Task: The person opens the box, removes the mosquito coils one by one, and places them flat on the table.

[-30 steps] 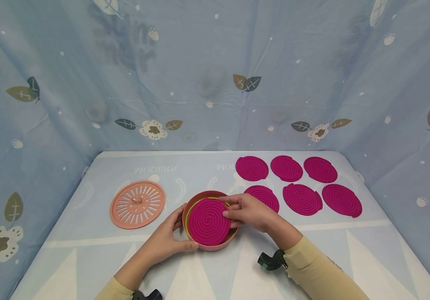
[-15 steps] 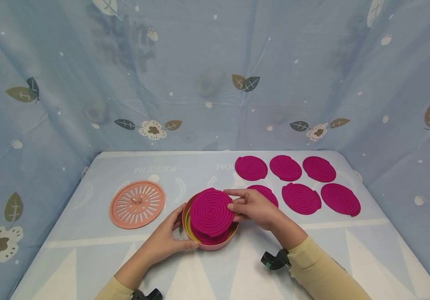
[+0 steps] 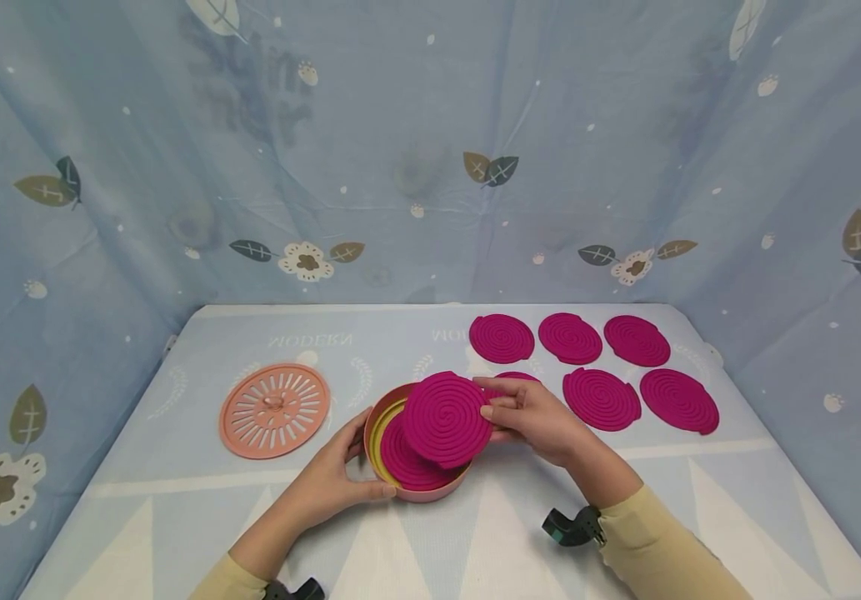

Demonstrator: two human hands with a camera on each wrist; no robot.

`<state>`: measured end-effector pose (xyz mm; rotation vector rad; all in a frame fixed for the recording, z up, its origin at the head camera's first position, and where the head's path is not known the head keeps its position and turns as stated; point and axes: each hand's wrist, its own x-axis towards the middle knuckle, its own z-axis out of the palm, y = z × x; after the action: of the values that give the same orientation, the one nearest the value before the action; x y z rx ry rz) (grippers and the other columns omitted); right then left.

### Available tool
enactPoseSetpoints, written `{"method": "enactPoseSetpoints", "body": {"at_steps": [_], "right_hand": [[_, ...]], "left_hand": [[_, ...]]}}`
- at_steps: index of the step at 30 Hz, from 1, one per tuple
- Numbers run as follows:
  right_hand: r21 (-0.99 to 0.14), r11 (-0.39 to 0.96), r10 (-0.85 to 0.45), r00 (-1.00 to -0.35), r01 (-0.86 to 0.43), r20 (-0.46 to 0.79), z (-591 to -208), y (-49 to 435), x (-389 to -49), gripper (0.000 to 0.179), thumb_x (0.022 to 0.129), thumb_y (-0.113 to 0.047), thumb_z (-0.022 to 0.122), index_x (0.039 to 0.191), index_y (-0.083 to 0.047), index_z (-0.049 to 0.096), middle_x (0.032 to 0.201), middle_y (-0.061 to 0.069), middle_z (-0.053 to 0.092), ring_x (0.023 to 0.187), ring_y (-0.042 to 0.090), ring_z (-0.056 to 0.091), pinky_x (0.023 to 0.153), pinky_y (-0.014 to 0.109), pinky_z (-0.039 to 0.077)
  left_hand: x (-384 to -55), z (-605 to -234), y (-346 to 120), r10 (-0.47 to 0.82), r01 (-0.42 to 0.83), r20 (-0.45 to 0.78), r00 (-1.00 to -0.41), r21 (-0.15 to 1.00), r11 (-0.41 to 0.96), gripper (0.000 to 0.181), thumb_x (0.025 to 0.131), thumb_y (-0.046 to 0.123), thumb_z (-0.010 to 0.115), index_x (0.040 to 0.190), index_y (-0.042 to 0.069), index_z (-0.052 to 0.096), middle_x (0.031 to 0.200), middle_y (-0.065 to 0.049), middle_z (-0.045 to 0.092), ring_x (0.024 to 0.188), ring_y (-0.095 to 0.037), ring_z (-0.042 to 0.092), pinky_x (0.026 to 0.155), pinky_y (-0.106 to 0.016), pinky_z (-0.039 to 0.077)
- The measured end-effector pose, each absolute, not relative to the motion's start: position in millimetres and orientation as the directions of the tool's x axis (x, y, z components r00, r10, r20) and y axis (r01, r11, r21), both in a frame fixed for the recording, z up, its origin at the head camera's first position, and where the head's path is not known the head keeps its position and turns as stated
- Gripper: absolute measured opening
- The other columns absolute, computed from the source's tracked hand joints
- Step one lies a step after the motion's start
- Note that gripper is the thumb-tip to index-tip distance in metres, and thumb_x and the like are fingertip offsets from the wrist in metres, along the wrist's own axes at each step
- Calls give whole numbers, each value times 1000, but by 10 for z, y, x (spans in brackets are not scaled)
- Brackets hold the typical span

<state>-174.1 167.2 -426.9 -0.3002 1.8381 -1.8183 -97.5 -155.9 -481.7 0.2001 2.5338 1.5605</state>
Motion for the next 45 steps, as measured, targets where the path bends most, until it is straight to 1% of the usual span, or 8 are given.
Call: {"method": "enactPoseSetpoints", "body": {"at_steps": [5, 14, 20, 24, 32, 38, 41, 45], "right_hand": [[-977, 59, -489, -847, 206, -208, -4268, 1799, -1721, 58, 94, -9, 68, 147, -4, 45, 108, 18, 70, 81, 21, 71, 75, 35, 60], [-978, 38, -470, -860, 206, -200, -4289, 1981, -1682, 61, 95, -11, 67, 149, -3, 41, 111, 19, 69, 85, 22, 71, 77, 36, 59], [-980, 17, -472, -863, 198, -183, -4300, 2090, -1641, 62, 95, -12, 67, 151, -8, 40, 109, 19, 70, 82, 20, 71, 82, 45, 56], [-982, 6, -470, -866, 189, -170, -4316, 2162, -1617, 63, 96, -12, 66, 152, -9, 39, 108, 20, 70, 83, 21, 72, 82, 47, 55], [-980, 14, -433, -882, 201, -187, -4350, 2316, -1538, 62, 96, -11, 66, 152, -7, 39, 96, 17, 71, 80, 20, 71, 84, 48, 53], [-978, 16, -410, -890, 210, -198, -4408, 2441, -1459, 65, 95, -13, 67, 153, -9, 38, 86, 12, 69, 75, 18, 70, 82, 43, 56], [-977, 17, -396, -896, 212, -201, -4459, 2511, -1416, 66, 95, -12, 68, 153, -9, 37, 91, 13, 69, 76, 18, 70, 80, 41, 57], [-975, -9, -389, -899, 220, -199, -4523, 2593, -1367, 67, 95, -9, 66, 154, -5, 33, 104, 17, 70, 83, 19, 71, 80, 40, 57]], "left_hand": [[-974, -4818, -1550, 194, 25, -70, -979, 893, 448, 115, 61, 46, 94, 155, 28, 30, 150, 8, 39, 128, -16, 51, 111, -39, 37], [-980, -4830, -1541, 195, 22, -76, -978, 889, 457, 116, 61, 48, 93, 155, 27, 29, 150, 6, 40, 129, -17, 50, 111, -41, 36], [-972, -4822, -1540, 200, 41, -59, -978, 885, 464, 116, 63, 49, 92, 156, 25, 27, 152, 1, 39, 130, -21, 50, 111, -45, 36], [-977, -4831, -1539, 202, 43, -59, -978, 884, 466, 115, 63, 49, 91, 156, 26, 28, 152, 2, 39, 130, -21, 50, 111, -44, 36], [-975, -4839, -1539, 193, 30, -71, -979, 879, 476, 116, 63, 50, 91, 156, 24, 28, 152, 0, 38, 130, -23, 50, 111, -45, 36], [-976, -4835, -1547, 185, 15, -82, -979, 882, 471, 116, 62, 47, 93, 156, 25, 28, 152, 2, 39, 131, -22, 49, 111, -43, 36], [-978, -4831, -1548, 186, 13, -83, -979, 885, 466, 116, 62, 46, 93, 156, 25, 28, 152, 3, 39, 131, -21, 49, 111, -42, 36], [-982, -4826, -1553, 193, 24, -74, -979, 886, 463, 117, 62, 46, 93, 156, 24, 28, 151, 4, 39, 130, -20, 49, 111, -39, 37]]}}
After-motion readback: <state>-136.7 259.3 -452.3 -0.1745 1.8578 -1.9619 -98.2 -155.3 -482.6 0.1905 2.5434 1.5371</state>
